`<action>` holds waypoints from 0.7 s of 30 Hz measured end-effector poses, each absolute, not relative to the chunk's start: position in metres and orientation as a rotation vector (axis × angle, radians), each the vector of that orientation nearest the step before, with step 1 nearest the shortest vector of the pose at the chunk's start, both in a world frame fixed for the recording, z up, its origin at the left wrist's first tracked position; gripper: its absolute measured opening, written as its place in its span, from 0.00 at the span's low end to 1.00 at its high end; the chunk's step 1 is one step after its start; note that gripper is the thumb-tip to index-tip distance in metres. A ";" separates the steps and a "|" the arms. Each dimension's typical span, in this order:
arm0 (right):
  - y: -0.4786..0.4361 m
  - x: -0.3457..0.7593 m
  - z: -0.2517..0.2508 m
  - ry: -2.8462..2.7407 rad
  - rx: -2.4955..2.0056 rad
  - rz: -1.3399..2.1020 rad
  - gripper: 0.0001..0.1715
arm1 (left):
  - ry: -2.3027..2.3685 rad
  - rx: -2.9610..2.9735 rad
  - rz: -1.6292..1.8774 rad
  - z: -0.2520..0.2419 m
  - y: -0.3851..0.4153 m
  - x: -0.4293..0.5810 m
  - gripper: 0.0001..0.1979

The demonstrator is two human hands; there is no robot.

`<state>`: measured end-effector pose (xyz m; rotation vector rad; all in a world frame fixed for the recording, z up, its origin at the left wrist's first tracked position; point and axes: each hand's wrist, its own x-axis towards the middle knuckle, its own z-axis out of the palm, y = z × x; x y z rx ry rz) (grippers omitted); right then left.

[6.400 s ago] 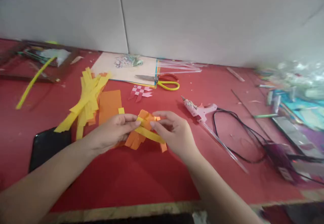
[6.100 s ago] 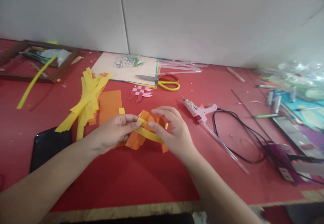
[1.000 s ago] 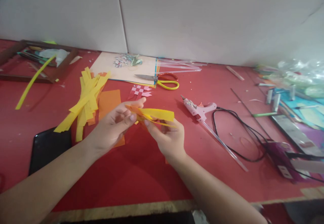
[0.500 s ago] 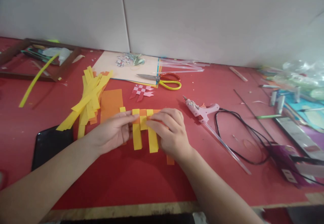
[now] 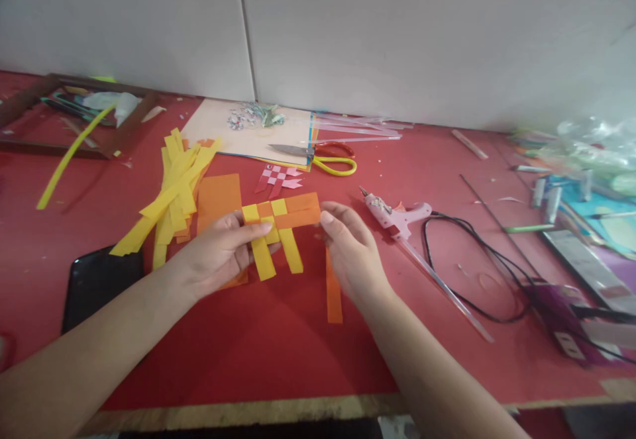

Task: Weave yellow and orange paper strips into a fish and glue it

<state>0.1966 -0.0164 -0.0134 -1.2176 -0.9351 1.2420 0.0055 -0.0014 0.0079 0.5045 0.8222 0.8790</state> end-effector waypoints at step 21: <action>-0.030 0.182 -0.012 -0.936 -1.212 1.394 0.12 | 0.770 0.654 0.752 0.010 -0.006 0.005 0.19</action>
